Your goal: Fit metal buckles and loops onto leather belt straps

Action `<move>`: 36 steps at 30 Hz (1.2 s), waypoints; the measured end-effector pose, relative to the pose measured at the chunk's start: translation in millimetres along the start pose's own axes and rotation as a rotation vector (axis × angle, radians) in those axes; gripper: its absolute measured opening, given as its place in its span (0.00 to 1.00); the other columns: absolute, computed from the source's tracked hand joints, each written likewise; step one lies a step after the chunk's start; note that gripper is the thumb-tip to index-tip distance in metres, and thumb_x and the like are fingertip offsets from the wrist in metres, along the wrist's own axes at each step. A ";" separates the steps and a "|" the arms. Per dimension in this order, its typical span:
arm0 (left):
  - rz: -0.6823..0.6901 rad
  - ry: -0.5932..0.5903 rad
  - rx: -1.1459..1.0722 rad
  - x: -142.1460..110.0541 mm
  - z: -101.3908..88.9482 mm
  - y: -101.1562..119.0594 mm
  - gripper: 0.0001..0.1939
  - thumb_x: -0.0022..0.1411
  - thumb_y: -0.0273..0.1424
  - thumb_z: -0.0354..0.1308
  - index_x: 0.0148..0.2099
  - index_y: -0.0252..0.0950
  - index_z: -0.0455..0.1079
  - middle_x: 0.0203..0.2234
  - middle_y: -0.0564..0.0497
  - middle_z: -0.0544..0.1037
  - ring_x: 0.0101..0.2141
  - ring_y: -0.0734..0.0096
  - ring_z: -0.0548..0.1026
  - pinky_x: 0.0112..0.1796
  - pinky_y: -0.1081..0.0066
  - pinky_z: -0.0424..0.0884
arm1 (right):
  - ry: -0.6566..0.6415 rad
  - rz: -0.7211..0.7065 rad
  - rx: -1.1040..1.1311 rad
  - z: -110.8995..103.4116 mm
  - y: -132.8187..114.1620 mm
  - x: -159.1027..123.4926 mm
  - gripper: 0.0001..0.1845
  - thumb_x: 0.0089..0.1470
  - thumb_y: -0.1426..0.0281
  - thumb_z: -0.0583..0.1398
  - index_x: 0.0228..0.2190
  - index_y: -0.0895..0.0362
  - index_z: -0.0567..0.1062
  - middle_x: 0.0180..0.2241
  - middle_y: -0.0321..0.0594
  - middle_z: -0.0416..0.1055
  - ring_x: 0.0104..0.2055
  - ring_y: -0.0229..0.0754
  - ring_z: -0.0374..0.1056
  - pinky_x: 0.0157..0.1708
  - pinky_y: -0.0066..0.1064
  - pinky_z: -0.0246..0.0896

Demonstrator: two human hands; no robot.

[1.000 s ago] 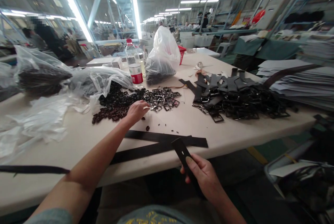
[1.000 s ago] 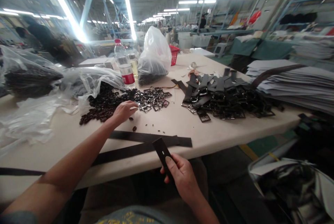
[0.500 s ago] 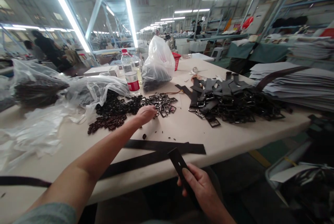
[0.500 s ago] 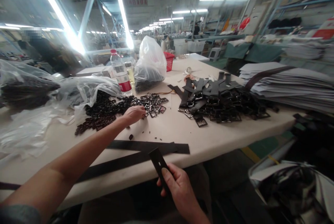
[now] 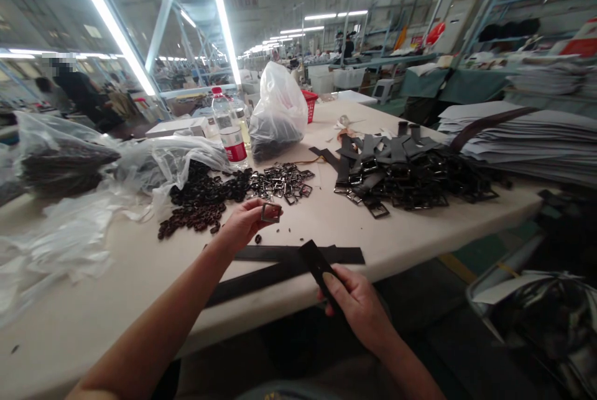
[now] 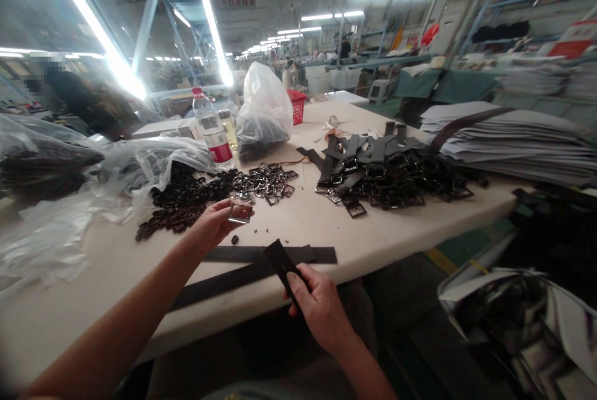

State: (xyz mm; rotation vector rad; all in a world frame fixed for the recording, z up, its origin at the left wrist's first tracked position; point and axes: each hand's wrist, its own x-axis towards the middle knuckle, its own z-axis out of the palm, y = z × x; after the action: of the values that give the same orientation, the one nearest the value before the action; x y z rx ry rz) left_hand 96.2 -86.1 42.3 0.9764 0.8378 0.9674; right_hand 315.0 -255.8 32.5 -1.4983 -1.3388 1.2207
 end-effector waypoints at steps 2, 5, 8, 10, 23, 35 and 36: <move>-0.063 0.015 -0.153 -16.0 6.0 2.4 0.25 0.36 0.38 0.78 0.34 0.31 0.74 0.31 0.47 0.82 0.33 0.69 0.81 0.34 0.75 0.76 | 0.007 -0.023 -0.028 2.4 -4.0 0.3 0.24 0.61 0.51 0.53 0.29 0.59 0.71 0.27 0.36 0.73 0.21 0.31 0.65 0.25 0.25 0.58; -0.038 0.017 -0.199 -32.3 11.4 1.8 0.23 0.39 0.39 0.78 0.33 0.33 0.73 0.30 0.50 0.82 0.32 0.68 0.81 0.32 0.76 0.76 | 0.003 -0.039 -0.028 6.7 -9.0 -2.7 0.23 0.61 0.52 0.53 0.29 0.59 0.70 0.27 0.36 0.73 0.22 0.31 0.66 0.25 0.25 0.59; 0.081 -0.029 -0.087 -42.9 13.3 -0.2 0.21 0.46 0.42 0.74 0.33 0.34 0.70 0.30 0.51 0.82 0.31 0.68 0.81 0.32 0.74 0.76 | -0.043 -0.021 0.040 11.0 -13.6 -8.8 0.24 0.60 0.50 0.54 0.29 0.59 0.70 0.27 0.36 0.72 0.21 0.31 0.65 0.24 0.24 0.59; 0.240 -0.072 0.131 -48.9 14.0 1.1 0.16 0.55 0.42 0.68 0.34 0.34 0.71 0.29 0.50 0.82 0.30 0.69 0.81 0.32 0.74 0.76 | -0.117 0.011 0.140 13.7 -16.5 -12.3 0.25 0.59 0.49 0.55 0.31 0.60 0.70 0.26 0.36 0.72 0.20 0.30 0.64 0.21 0.23 0.56; 1.227 -0.415 1.399 -73.1 24.6 48.2 0.09 0.70 0.24 0.49 0.43 0.36 0.70 0.36 0.51 0.82 0.35 0.73 0.79 0.37 0.74 0.71 | -0.284 0.067 0.449 10.0 -9.6 -16.6 0.24 0.56 0.51 0.60 0.32 0.62 0.72 0.23 0.37 0.72 0.15 0.29 0.62 0.15 0.19 0.52; 1.188 -0.525 1.328 -85.8 43.4 43.0 0.09 0.70 0.28 0.51 0.44 0.38 0.73 0.41 0.48 0.80 0.36 0.72 0.78 0.36 0.73 0.73 | -0.307 0.016 0.490 9.4 -15.3 -15.9 0.24 0.57 0.51 0.59 0.34 0.62 0.72 0.22 0.37 0.72 0.15 0.29 0.62 0.16 0.19 0.53; 1.108 -0.533 1.271 -86.8 43.9 39.7 0.09 0.69 0.28 0.52 0.44 0.38 0.74 0.42 0.48 0.80 0.36 0.73 0.78 0.36 0.75 0.73 | -0.283 0.005 0.480 10.5 -15.0 -16.1 0.24 0.57 0.51 0.59 0.34 0.62 0.72 0.23 0.37 0.72 0.16 0.29 0.62 0.16 0.19 0.53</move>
State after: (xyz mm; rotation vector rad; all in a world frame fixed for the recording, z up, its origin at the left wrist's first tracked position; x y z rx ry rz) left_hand 95.0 -169.4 106.3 2.8373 0.3152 0.9013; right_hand 301.3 -270.0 46.9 -1.0174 -1.1056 1.6633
